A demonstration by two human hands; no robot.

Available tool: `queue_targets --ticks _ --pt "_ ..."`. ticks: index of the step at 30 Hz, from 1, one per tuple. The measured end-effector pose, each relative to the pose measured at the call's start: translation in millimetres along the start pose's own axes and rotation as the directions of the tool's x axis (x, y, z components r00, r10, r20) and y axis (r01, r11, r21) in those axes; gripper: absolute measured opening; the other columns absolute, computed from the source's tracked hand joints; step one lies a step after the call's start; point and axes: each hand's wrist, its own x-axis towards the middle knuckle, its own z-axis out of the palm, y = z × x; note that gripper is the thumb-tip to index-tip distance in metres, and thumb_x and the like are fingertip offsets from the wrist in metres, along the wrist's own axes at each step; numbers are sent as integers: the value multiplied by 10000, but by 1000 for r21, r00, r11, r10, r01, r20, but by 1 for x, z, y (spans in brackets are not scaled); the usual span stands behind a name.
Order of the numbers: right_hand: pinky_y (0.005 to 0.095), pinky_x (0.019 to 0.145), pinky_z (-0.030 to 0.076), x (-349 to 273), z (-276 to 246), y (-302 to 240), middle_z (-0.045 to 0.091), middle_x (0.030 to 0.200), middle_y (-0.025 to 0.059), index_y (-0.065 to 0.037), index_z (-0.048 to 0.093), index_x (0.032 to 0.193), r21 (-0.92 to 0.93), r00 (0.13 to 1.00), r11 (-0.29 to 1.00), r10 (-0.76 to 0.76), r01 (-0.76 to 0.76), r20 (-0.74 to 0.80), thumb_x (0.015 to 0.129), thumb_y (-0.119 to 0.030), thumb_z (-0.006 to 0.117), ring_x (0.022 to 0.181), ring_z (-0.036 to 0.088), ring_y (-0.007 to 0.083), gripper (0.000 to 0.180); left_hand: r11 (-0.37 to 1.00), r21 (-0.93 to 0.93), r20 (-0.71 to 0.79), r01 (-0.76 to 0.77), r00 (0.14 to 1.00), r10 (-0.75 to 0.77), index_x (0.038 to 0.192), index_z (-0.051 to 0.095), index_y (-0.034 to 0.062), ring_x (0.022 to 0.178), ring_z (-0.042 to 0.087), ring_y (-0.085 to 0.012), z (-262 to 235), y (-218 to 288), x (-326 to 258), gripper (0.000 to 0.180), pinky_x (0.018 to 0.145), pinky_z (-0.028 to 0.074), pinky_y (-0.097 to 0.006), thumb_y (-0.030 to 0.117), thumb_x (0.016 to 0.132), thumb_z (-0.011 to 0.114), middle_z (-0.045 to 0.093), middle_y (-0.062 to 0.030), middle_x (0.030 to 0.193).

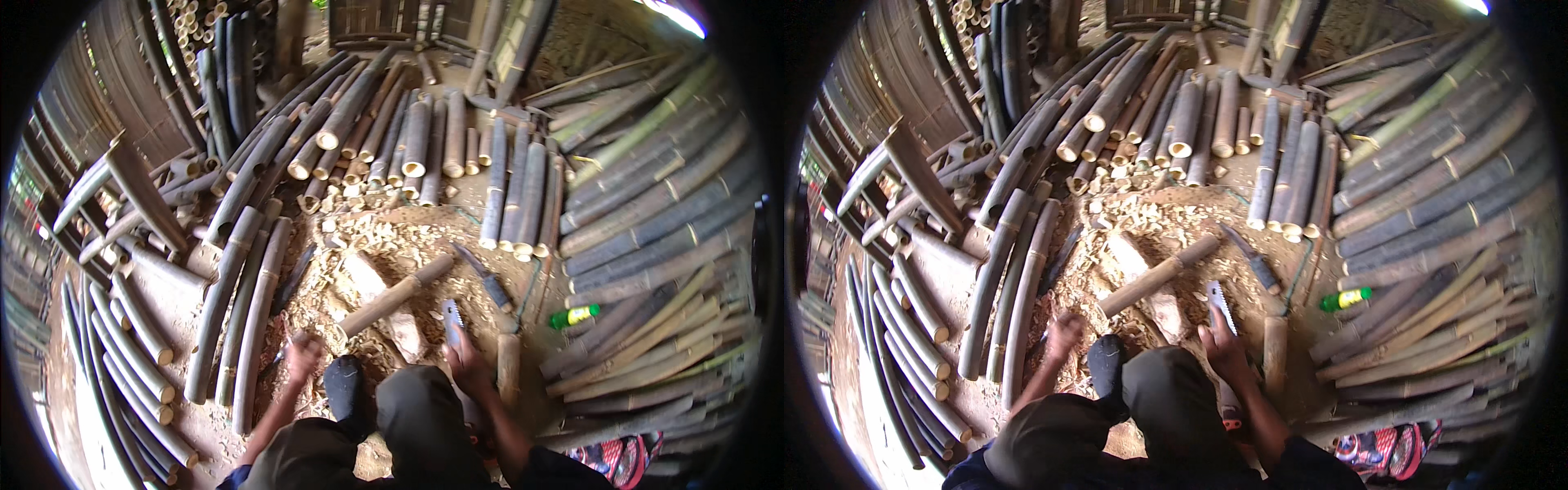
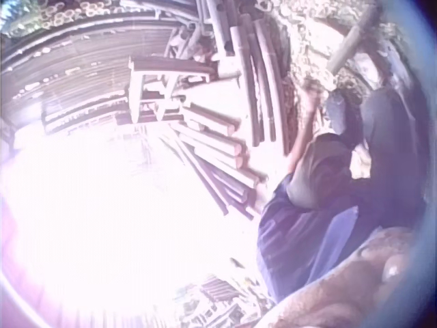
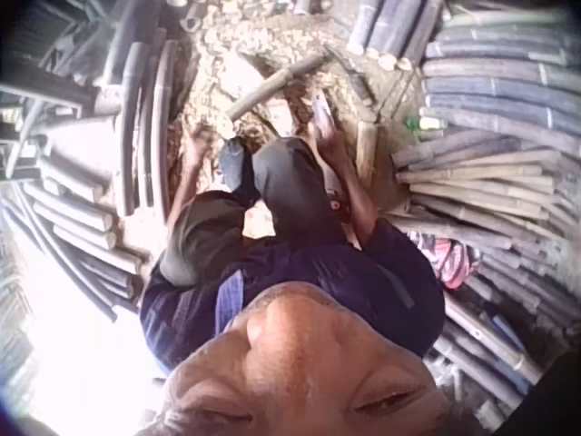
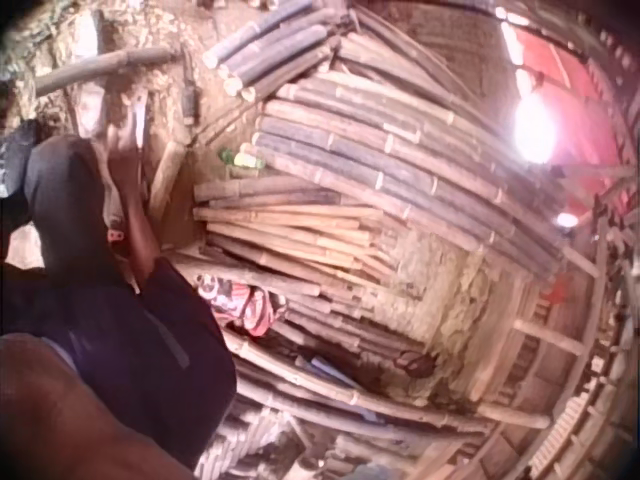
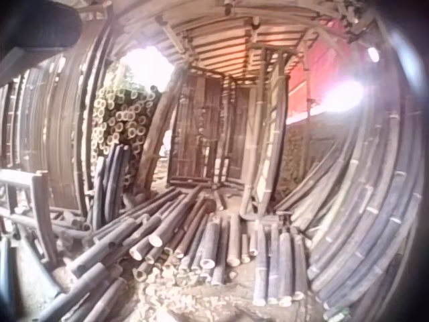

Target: The person saws a section of bamboo with a hand saw, carves and shapes the ends of bamboo poles with a knife, and fits them together to form a structure.

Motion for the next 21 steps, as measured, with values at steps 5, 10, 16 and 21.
queue_targets --ticks 5,10,16,21 --pt "492 1054 454 108 57 -1 504 1494 284 -222 244 1638 -78 981 993 97 -85 169 1051 -541 474 1337 522 469 706 882 448 98 -147 989 115 1024 697 149 771 732 -283 88 17 -58 262 674 572 -421 375 898 741 732 -100 818" --pt "468 899 494 129 95 -13 645 1073 157 -215 470 1551 1 977 982 186 -187 102 1047 -498 536 1005 635 317 582 877 439 96 -193 981 168 1056 680 150 826 734 -314 79 7 -58 266 698 566 -437 363 903 720 744 -99 935" --pt "426 1060 472 154 103 19 643 1357 212 -206 523 1508 -83 996 994 -65 70 64 1040 -478 550 1192 640 356 542 855 464 104 -234 972 210 1132 681 181 748 737 -310 78 5 -56 315 663 569 -457 407 915 715 742 -115 844" --pt "395 975 505 152 102 15 683 1193 151 -128 655 1270 150 986 988 -7 32 -167 990 -282 657 1096 644 265 320 864 445 99 -236 972 214 1148 668 159 783 736 -314 75 0 -55 335 687 569 -450 399 919 717 736 -125 872"
